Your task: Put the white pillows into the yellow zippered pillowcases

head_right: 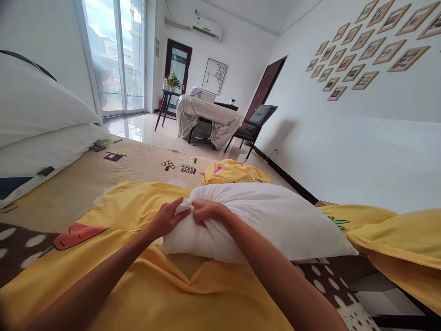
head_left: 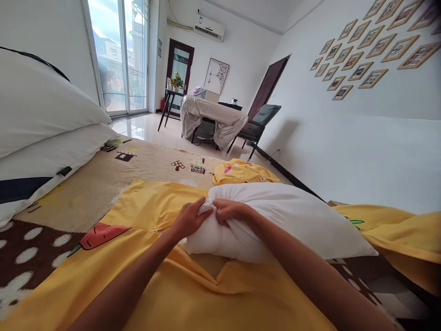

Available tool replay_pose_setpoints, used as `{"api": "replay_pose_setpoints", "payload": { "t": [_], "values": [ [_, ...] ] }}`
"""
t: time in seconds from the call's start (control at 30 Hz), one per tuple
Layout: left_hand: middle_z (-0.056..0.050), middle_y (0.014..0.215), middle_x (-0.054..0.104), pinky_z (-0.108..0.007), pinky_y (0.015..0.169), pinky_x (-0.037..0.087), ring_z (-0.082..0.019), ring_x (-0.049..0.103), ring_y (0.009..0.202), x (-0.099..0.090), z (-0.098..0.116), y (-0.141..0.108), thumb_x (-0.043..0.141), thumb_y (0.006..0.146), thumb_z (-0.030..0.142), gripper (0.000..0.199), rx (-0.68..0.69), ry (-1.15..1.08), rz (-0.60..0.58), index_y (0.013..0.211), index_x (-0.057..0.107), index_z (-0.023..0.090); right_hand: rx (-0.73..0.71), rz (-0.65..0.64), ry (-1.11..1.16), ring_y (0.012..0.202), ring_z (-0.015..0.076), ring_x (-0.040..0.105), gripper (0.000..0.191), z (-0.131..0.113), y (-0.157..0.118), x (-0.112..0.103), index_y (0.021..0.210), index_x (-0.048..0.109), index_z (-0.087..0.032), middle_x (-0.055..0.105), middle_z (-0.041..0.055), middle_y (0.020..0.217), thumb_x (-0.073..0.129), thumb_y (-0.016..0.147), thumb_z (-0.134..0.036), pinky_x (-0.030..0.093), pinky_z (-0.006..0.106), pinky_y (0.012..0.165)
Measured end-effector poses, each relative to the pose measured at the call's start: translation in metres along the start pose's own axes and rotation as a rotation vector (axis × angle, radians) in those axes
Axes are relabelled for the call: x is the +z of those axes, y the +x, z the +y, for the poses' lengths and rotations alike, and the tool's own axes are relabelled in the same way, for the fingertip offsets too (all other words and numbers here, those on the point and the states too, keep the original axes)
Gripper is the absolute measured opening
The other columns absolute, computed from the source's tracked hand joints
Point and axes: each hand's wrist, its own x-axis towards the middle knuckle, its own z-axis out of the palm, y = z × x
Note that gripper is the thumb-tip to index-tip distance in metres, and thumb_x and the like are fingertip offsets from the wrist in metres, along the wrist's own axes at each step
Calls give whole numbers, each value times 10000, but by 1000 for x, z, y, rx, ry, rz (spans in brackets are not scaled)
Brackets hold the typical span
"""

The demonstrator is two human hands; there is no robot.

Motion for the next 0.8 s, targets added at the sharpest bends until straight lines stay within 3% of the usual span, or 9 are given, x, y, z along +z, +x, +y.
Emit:
{"api": "replay_pose_setpoints", "payload": {
  "t": [0.13,0.23,0.33,0.4,0.47,0.6,0.7,0.8],
  "values": [
    [18,609,512,-245,592,296,-121,418,600,-1,-12,4,546,797,416,264,21,-89,42,678,499,184,113,194,-200,773,228,593,246,-25,-30,22,849,618,-114,643,86,831,554,613,-80,451,290,670],
    [37,593,453,-230,579,292,-107,390,597,-1,-16,6,547,793,400,275,11,-151,64,652,467,178,120,482,-482,999,302,568,386,-41,-64,54,1133,571,-83,618,198,1100,480,757,-87,413,409,876],
    [47,591,392,-220,560,288,-96,355,587,2,-18,7,553,785,388,278,-18,-238,103,643,447,174,66,780,-774,1203,325,466,469,-38,-94,84,1324,459,-86,506,209,1326,447,859,-150,305,470,1009],
    [48,599,380,-215,554,294,-92,351,589,3,-18,7,562,781,382,279,-31,-298,113,642,444,172,19,851,-816,1296,323,380,533,-24,-105,92,1391,379,-88,424,196,1415,471,890,-247,242,480,1052],
    [44,611,386,-209,552,307,-90,361,595,3,-17,6,572,776,380,277,-36,-349,112,646,447,170,-35,853,-804,1321,323,350,632,-4,-108,86,1415,336,-90,402,199,1430,506,888,-393,220,485,1061],
    [23,642,450,-211,558,354,-104,416,616,2,-10,4,578,768,424,280,-35,-417,52,708,507,160,-155,774,-722,1330,345,335,894,30,-95,45,1412,340,-108,418,222,1408,574,750,-662,216,501,1064],
    [3,662,503,-221,576,380,-122,452,640,3,0,1,596,744,454,307,-30,-439,-8,732,545,152,-187,646,-628,1372,327,271,1048,44,-81,16,1468,223,-151,349,202,1461,642,665,-678,193,499,1077],
    [-1,684,531,-224,593,378,-125,455,650,5,12,-2,589,751,451,299,30,-414,-87,725,550,155,-183,530,-554,1418,304,156,1153,49,-68,4,1503,56,-201,186,162,1539,677,635,-638,143,503,1091]
  ]
}}
